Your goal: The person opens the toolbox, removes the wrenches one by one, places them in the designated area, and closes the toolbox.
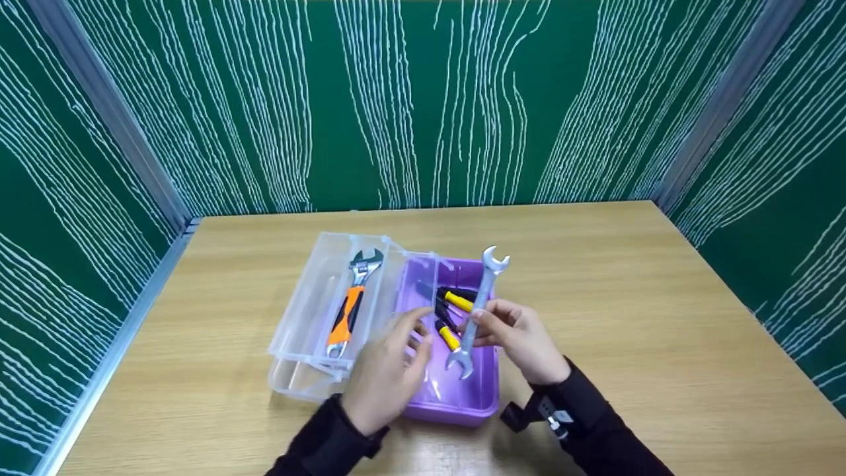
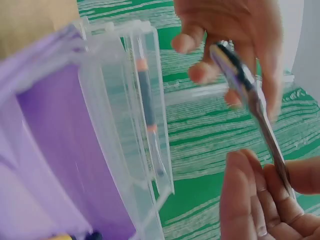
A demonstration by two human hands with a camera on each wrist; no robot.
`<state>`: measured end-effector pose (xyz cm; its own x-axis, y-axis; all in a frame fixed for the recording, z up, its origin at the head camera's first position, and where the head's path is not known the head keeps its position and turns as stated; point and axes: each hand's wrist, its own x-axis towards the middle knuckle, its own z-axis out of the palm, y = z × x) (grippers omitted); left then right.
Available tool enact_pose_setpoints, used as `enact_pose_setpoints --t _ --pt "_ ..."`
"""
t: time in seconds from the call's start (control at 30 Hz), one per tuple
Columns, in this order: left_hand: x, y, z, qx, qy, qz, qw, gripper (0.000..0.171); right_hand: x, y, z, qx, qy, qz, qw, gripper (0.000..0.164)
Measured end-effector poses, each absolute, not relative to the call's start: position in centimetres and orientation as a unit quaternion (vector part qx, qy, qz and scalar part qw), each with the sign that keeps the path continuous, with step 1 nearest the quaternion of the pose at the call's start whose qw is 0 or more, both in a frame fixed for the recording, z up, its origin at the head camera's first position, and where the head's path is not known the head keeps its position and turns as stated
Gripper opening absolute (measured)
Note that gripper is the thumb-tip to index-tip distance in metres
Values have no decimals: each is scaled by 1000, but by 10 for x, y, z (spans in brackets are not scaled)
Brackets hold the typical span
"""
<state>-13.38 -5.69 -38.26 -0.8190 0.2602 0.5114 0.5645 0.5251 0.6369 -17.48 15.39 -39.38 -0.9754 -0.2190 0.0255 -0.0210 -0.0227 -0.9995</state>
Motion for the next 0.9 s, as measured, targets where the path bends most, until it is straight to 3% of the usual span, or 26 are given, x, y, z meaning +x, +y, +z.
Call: enact_pose_setpoints --t 0.17,0.3,0.63,0.9 --pt "-141 -90 -379 -230 -852 -368 292 31 -179 176 -393 -82 696 -710 71 11" --pt "-149 -120 -375 -188 -862 -350 313 34 -183 191 -392 -57 700 -709 64 12" --pt "-169 -179 -383 -54 -899 -375 219 45 -199 224 -393 -1 757 -652 23 15" --pt "-177 -195 -391 -7 -909 -402 110 51 -217 250 -408 1 806 -592 -14 21"
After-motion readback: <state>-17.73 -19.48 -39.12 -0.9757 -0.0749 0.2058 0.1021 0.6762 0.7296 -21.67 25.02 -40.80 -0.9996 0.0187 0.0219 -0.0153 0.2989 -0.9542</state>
